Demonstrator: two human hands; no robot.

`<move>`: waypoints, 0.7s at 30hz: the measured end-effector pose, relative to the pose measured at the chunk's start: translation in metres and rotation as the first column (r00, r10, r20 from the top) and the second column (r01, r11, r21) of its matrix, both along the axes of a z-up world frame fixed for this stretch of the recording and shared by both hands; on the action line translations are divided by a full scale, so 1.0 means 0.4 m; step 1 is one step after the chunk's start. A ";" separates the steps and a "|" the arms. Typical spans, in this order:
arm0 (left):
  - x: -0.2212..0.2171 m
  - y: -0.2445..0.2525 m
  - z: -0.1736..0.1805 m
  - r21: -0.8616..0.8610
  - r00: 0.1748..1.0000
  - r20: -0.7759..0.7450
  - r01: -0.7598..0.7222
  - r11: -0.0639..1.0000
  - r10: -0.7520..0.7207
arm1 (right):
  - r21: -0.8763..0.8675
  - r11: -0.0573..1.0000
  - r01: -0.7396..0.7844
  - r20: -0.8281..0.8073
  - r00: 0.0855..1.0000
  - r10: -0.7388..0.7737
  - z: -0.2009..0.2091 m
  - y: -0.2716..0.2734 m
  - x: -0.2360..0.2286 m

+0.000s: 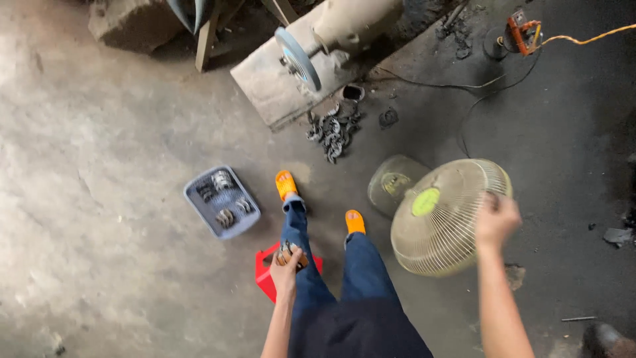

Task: The person grinds small metal parts against a bench grinder wheel. They hold the parts by hand, rotate them to grind different edges, and occasionally inspect them. The person also moves a fan slightly to the side during the task.

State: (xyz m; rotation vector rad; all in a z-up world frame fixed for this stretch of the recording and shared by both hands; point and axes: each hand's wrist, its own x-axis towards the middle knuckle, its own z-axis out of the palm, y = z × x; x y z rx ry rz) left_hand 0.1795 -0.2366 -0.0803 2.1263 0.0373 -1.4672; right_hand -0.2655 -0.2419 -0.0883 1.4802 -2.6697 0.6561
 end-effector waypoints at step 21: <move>0.085 -0.205 -0.201 0.303 0.899 0.352 -0.371 0.878 0.259 | 0.361 0.910 0.206 0.826 0.382 -0.414 -0.797 -0.762 0.451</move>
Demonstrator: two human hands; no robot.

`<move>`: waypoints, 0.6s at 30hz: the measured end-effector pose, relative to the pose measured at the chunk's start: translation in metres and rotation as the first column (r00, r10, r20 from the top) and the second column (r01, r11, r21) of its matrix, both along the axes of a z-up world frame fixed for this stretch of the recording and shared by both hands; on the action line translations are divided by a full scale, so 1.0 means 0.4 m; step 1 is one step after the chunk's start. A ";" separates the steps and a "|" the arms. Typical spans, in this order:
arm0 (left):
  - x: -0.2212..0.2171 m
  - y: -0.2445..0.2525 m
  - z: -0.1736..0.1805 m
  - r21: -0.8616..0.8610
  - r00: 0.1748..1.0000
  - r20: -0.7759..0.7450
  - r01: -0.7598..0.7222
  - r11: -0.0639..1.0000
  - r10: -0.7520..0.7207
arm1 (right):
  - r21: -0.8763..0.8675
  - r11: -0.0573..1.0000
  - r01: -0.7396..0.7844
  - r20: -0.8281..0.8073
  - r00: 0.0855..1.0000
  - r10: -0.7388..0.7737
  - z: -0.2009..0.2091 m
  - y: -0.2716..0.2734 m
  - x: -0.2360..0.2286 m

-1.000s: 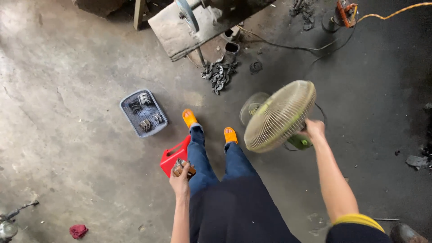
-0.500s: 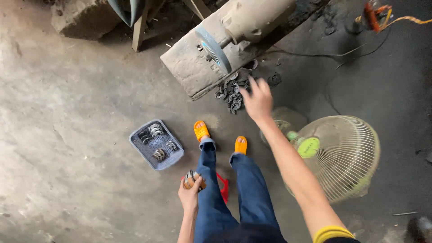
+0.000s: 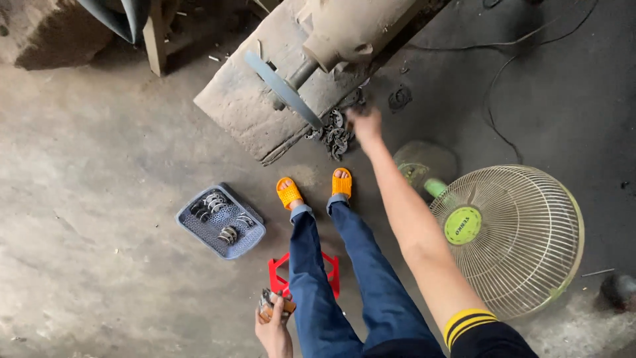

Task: The person grinds small metal parts against a bench grinder wheel. They hold the parts by hand, rotate them to grind different edges, and occasionally inspect them. The person also moves a fan slightly to the side during the task.

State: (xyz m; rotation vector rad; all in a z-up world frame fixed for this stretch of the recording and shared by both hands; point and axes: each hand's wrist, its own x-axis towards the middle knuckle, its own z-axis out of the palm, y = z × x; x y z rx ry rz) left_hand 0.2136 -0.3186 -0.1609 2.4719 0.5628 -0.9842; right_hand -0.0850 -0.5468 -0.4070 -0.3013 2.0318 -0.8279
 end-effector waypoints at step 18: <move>-0.261 -0.194 -0.060 -0.423 0.890 -0.302 0.196 0.885 -0.341 | -0.219 0.971 -0.095 -0.208 0.977 0.049 0.083 -0.148 -0.158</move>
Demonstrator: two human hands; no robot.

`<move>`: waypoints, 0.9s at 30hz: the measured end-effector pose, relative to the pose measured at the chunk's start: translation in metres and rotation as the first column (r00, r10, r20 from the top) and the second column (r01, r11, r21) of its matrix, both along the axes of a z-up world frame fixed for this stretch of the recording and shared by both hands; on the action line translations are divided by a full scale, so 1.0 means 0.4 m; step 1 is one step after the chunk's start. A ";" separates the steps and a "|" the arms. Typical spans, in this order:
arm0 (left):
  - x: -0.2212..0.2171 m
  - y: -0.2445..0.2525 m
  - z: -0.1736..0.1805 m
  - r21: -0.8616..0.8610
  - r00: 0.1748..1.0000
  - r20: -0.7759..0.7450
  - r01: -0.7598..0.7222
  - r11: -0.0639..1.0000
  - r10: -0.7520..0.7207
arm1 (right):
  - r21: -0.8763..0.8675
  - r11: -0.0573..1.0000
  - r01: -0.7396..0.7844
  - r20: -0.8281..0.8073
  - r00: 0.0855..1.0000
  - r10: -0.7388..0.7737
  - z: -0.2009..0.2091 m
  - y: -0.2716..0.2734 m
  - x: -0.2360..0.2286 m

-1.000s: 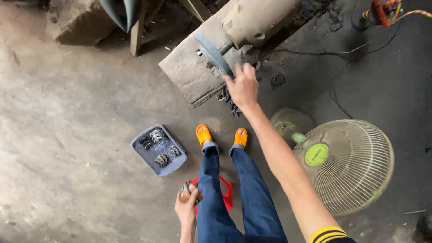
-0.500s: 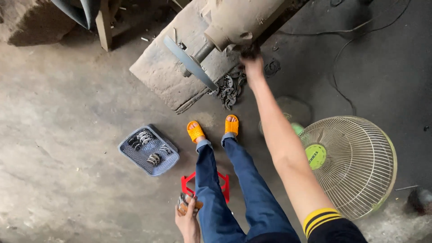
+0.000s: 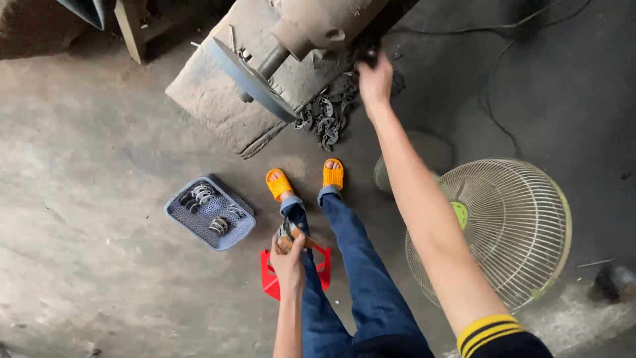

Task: The person grinds small metal parts against a bench grinder wheel. They hold the parts by hand, rotate them to grind different edges, and occasionally inspect them. The person also moves a fan slightly to the side during the task.

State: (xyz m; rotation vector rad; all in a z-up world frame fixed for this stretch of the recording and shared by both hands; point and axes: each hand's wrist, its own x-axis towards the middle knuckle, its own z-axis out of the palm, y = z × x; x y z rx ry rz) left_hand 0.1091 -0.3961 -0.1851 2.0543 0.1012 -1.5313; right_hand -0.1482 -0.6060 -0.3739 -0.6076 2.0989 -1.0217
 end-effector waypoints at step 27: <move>0.072 0.043 -0.026 -0.293 0.981 -0.065 0.155 0.943 -0.182 | -0.099 0.952 -0.289 0.206 0.930 0.304 0.119 0.296 0.079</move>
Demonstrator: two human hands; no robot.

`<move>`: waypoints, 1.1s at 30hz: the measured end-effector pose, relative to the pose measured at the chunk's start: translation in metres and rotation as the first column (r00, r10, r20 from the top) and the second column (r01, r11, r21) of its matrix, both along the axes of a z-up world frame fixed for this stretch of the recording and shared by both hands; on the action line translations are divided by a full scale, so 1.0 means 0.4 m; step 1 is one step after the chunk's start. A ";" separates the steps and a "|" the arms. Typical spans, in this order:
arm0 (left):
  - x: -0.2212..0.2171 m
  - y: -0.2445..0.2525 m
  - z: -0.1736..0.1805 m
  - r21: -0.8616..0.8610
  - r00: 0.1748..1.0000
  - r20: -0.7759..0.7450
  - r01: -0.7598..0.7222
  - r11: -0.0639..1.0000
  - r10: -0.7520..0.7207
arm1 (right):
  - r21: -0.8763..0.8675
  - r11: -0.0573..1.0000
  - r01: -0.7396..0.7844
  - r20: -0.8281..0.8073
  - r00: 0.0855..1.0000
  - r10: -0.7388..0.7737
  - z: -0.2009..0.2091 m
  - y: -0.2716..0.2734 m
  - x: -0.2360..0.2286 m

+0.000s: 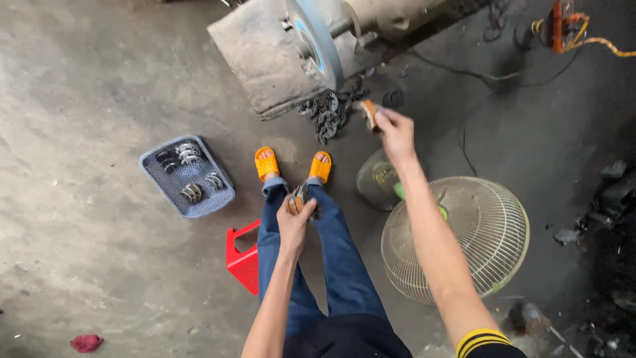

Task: The person grinds small metal parts against a bench grinder wheel. They hold the parts by hand, rotate them to grind different edges, and occasionally inspect them. The person also moves a fan slightly to the side during the task.

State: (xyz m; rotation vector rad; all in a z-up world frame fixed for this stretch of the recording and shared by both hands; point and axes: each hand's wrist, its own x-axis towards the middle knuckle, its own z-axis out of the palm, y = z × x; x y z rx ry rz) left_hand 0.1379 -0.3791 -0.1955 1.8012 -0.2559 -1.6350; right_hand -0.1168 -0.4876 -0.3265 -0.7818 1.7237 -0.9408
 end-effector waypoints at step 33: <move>0.263 0.048 0.069 0.094 0.962 -0.059 -0.262 0.961 0.268 | 0.102 0.903 -0.418 -0.253 0.867 0.430 0.171 -0.282 0.146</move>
